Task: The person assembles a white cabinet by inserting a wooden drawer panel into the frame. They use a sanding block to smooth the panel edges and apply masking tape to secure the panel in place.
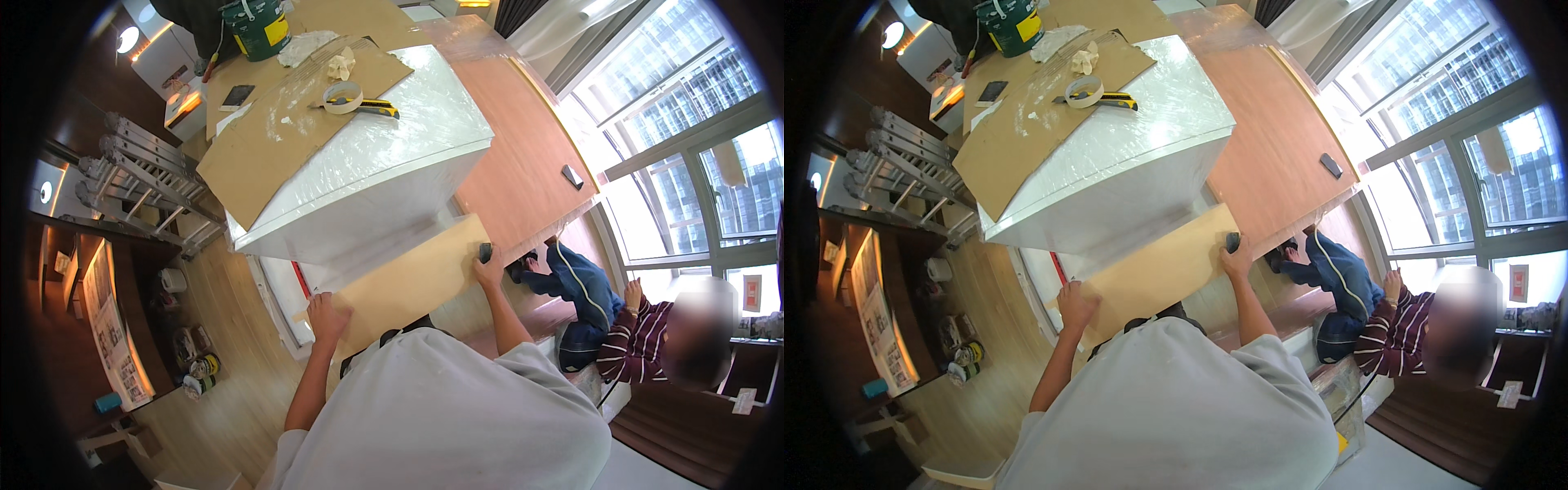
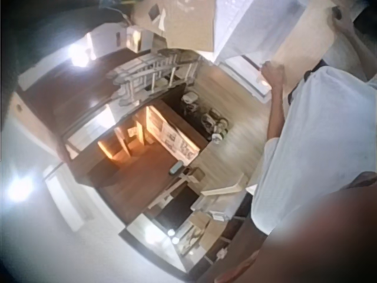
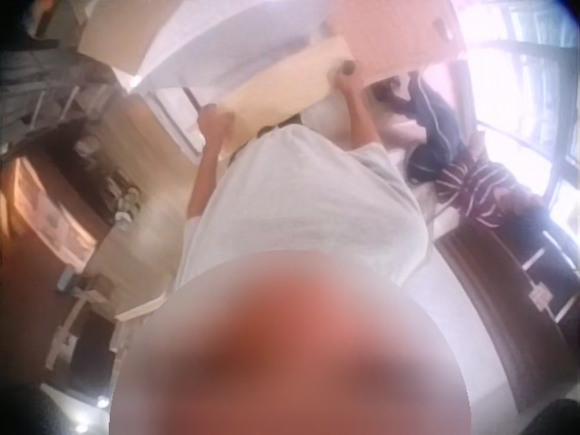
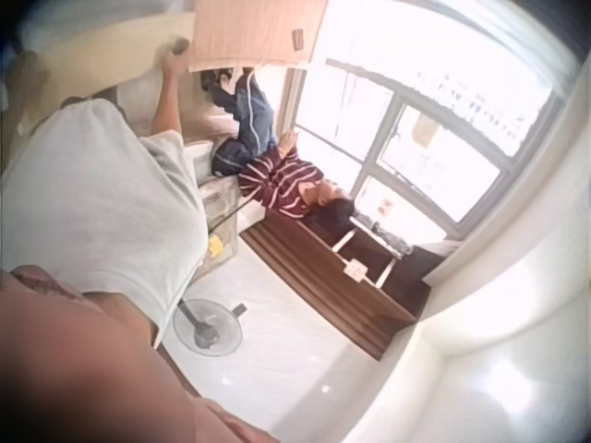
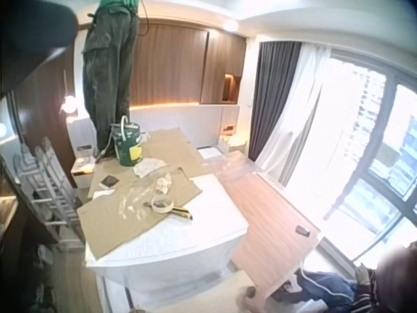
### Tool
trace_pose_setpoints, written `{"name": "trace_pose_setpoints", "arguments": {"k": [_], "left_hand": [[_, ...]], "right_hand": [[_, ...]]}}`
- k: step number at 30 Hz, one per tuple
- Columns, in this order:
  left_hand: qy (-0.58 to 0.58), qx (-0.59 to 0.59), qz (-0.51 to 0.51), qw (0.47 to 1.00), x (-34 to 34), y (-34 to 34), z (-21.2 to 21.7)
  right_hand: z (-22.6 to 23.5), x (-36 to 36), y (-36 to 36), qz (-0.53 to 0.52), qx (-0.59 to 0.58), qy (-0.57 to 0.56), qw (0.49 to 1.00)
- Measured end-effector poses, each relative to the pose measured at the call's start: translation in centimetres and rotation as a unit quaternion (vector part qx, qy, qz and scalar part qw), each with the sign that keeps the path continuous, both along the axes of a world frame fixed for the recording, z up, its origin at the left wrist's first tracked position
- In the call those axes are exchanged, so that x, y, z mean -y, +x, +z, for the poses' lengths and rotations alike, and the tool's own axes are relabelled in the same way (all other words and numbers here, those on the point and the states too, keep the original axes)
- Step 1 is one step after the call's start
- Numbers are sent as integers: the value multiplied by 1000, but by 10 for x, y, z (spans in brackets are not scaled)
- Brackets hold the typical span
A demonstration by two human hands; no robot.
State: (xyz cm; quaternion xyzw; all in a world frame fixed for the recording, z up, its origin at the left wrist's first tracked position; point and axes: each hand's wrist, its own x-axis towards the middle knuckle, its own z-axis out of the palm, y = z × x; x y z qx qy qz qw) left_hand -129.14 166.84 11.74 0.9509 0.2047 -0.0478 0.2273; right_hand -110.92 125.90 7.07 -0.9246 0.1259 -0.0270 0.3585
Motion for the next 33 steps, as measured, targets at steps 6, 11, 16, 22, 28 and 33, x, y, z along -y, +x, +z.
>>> {"name": "trace_pose_setpoints", "arguments": {"k": [6,11,16,22,28,33], "left_hand": [[-13,16,12,1000,20,-23,0],[-7,24,22,999,35,-39,3],[3,41,17,999,37,-41,-1],[-12,49,29,998,31,-39,-5],[-4,15,8,1000,16,-26,0],[13,31,17,999,0,-3,-7]], "right_hand": [[-15,15,-20,2,45,-40,998],[-24,19,-36,3,95,-85,992],[-33,23,-37,17,125,-109,986],[-37,23,-31,28,101,-106,989],[-31,12,-16,21,56,-116,991],[-23,-4,10,39,60,-91,993]]}}
